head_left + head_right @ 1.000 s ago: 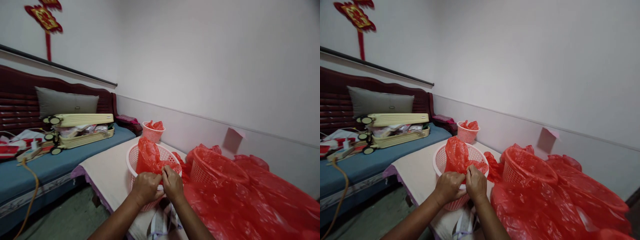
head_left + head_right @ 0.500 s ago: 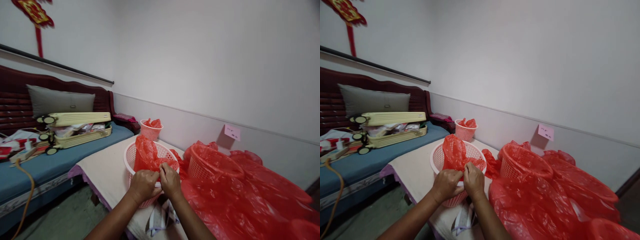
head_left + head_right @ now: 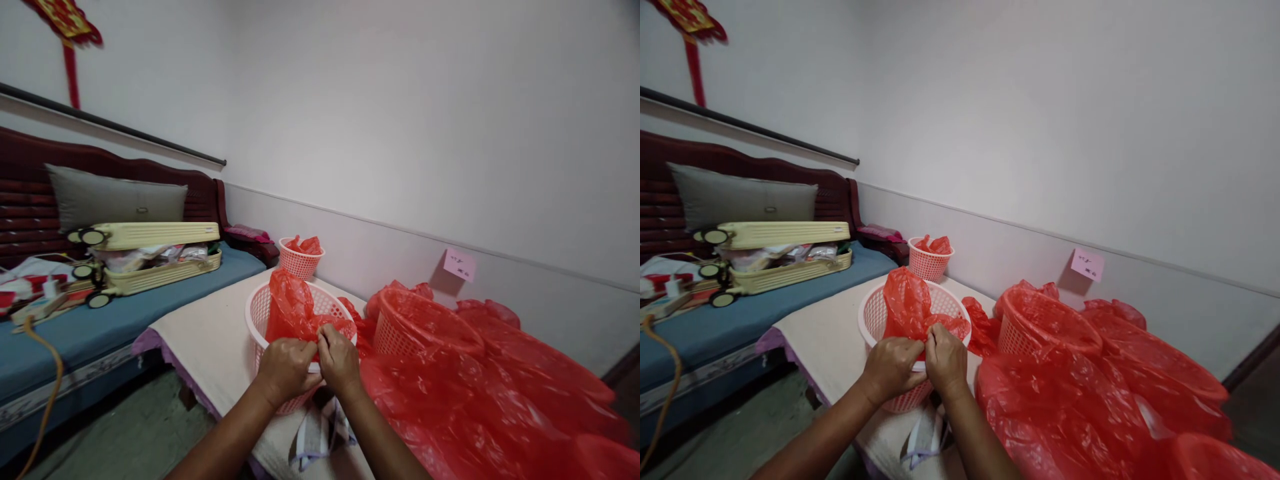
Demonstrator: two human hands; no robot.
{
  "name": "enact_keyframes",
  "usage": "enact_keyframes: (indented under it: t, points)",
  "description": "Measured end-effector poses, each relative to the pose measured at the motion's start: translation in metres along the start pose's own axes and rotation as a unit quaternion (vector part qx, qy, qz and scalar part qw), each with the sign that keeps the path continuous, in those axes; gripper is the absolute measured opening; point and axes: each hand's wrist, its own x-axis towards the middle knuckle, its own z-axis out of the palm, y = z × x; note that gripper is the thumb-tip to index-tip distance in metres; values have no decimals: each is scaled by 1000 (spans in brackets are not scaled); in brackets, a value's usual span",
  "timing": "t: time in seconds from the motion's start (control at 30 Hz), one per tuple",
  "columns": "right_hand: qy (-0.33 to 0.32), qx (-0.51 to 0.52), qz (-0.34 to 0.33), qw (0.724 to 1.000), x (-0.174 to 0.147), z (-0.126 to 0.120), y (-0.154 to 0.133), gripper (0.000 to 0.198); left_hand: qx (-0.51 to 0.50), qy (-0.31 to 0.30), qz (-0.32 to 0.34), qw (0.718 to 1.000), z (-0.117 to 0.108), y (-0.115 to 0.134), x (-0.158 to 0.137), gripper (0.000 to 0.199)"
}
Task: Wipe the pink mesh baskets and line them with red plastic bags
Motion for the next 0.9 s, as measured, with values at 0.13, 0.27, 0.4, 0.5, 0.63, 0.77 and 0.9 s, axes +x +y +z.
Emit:
enact_keyframes:
  t: [0.13, 0.27, 0.4, 0.5, 0.63, 0.77, 0.9]
  points:
    - [1, 0, -4, 1000, -1, -1, 0, 19, 1, -4, 0, 1000, 0, 0, 0, 18]
    - [5, 1, -4, 1000, -1, -1, -1, 21, 2, -14, -1, 1000, 0, 0, -1, 19]
    - [6, -2, -5, 1000, -1, -1, -1, 21, 3, -25, -1, 1000, 1, 0, -3, 19]
    - [4, -6, 0, 1000, -2, -1, -1, 20, 5, -32, -5, 999, 2, 0, -3, 20]
    - [3, -8, 1, 1000, -2, -1, -1, 20, 5, -40, -10, 999, 1, 0, -2, 20]
    - [5, -11, 0, 1000, -1, -1, -1, 20, 3, -46, -11, 999, 0, 0, -2, 18]
    - [0, -8, -3, 1000, -1, 0, 0, 20, 1, -47, -12, 999, 0, 0, -1, 18]
